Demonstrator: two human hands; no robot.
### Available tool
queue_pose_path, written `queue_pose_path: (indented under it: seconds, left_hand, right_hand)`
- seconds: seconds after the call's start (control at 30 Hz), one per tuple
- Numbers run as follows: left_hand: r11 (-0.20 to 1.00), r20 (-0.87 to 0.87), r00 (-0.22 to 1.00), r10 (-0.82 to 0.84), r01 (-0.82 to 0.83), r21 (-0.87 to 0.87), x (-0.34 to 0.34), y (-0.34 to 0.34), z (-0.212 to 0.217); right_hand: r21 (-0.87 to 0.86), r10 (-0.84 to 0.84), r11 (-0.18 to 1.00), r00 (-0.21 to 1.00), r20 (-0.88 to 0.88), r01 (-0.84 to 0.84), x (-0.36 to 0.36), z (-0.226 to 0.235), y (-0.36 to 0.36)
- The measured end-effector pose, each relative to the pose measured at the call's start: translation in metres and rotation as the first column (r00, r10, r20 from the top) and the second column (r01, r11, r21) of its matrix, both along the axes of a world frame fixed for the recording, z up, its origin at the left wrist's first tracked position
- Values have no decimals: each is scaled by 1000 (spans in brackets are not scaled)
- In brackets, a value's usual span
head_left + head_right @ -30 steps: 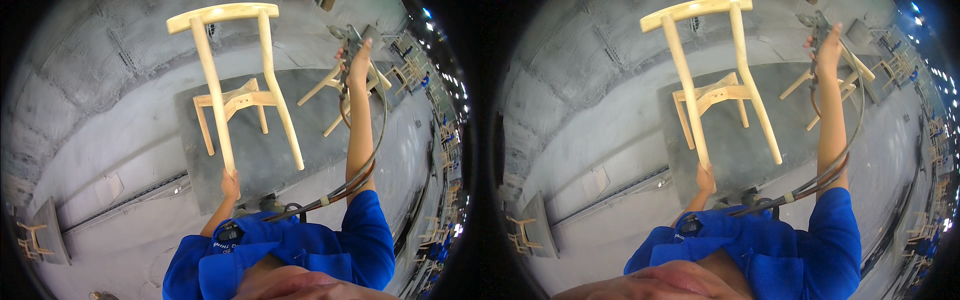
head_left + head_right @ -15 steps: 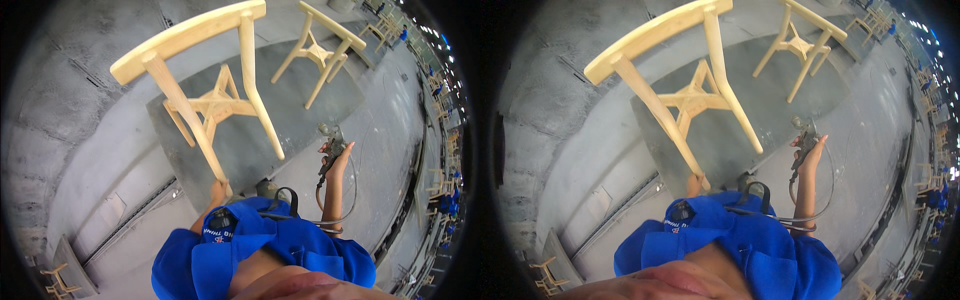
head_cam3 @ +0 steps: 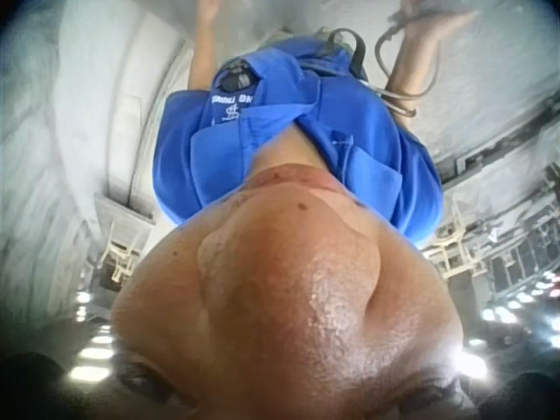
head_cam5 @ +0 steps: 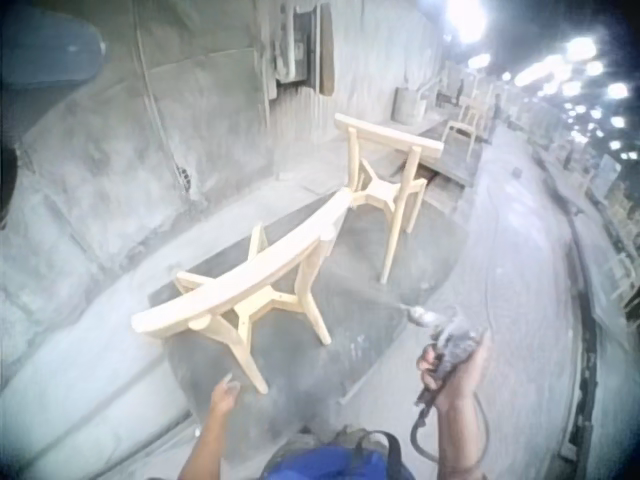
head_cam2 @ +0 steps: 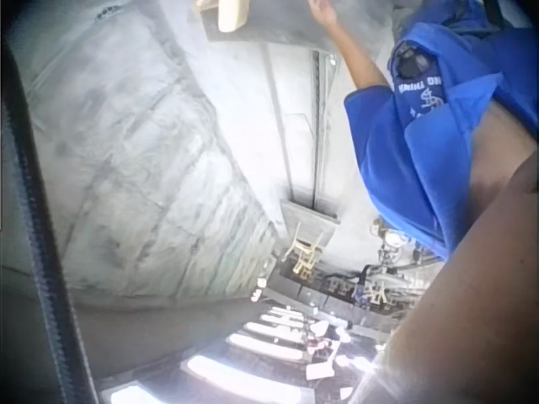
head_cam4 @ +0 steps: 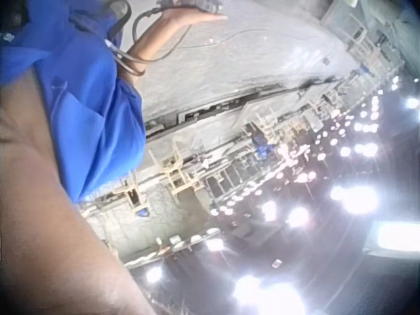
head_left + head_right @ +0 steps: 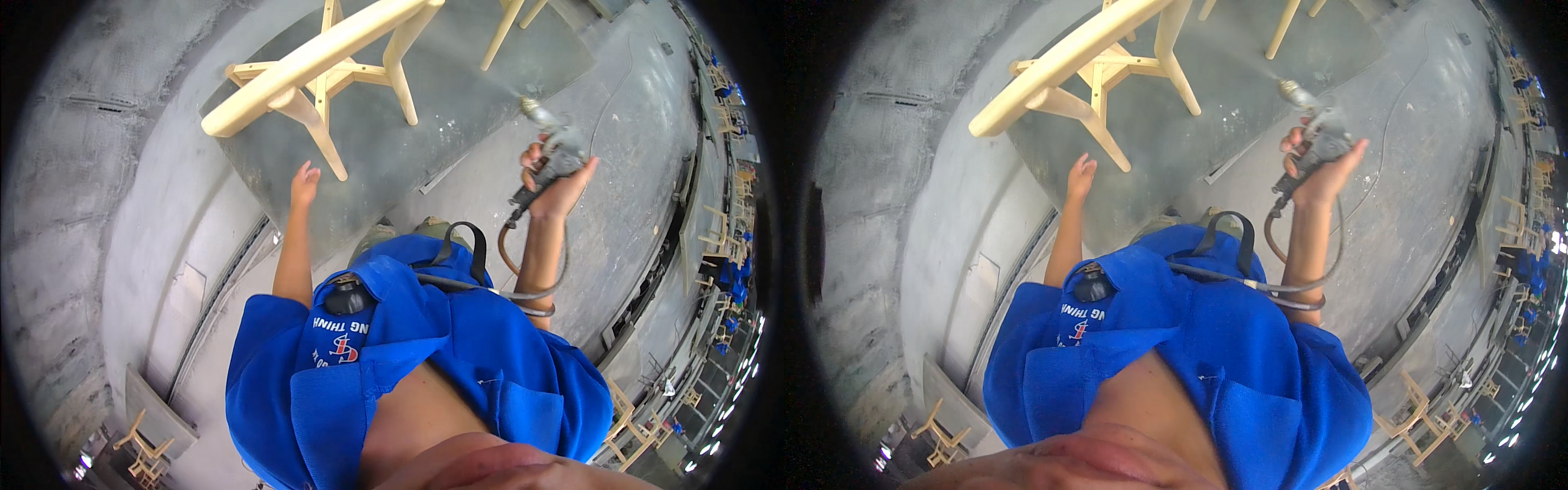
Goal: The person uses a handheld spray gun to apply finish to multiple wooden chair frames. They rotate each chair to coat all sides, then move to the next unit and repeat the process.
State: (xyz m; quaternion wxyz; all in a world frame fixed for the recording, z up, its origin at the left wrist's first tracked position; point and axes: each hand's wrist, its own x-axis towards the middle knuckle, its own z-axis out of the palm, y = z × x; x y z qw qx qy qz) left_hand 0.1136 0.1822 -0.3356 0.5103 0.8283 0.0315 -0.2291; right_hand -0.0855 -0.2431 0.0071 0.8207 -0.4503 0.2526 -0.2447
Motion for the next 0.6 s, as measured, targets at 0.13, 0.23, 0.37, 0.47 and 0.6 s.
queue_pose_path:
  seconds: [0.13,0.23,0.37,0.47,0.6]
  left_hand:
    - [879,-18,943,-332,317,356,-129,55,7]
    - [899,-331,848,-414,438,-4,-244,88,35]
    - [939,-310,918,-248,306,155,-358,92,101]
    - [950,-216,965,-151,202,239,-399,79,145]
    - [942,-107,992,-62,93,322,-437,69,178]
  right_hand:
    - [111,-21,993,976,-219,46,4,-87,-17]
    - [183,-47,977,940,-338,114,-4,-144,-31]
    - [197,-76,964,896,-437,178,-21,-200,-49]
    - [154,-111,965,860,-498,214,-36,-230,-58]
    - [31,-159,974,775,-612,225,-44,-254,-61]
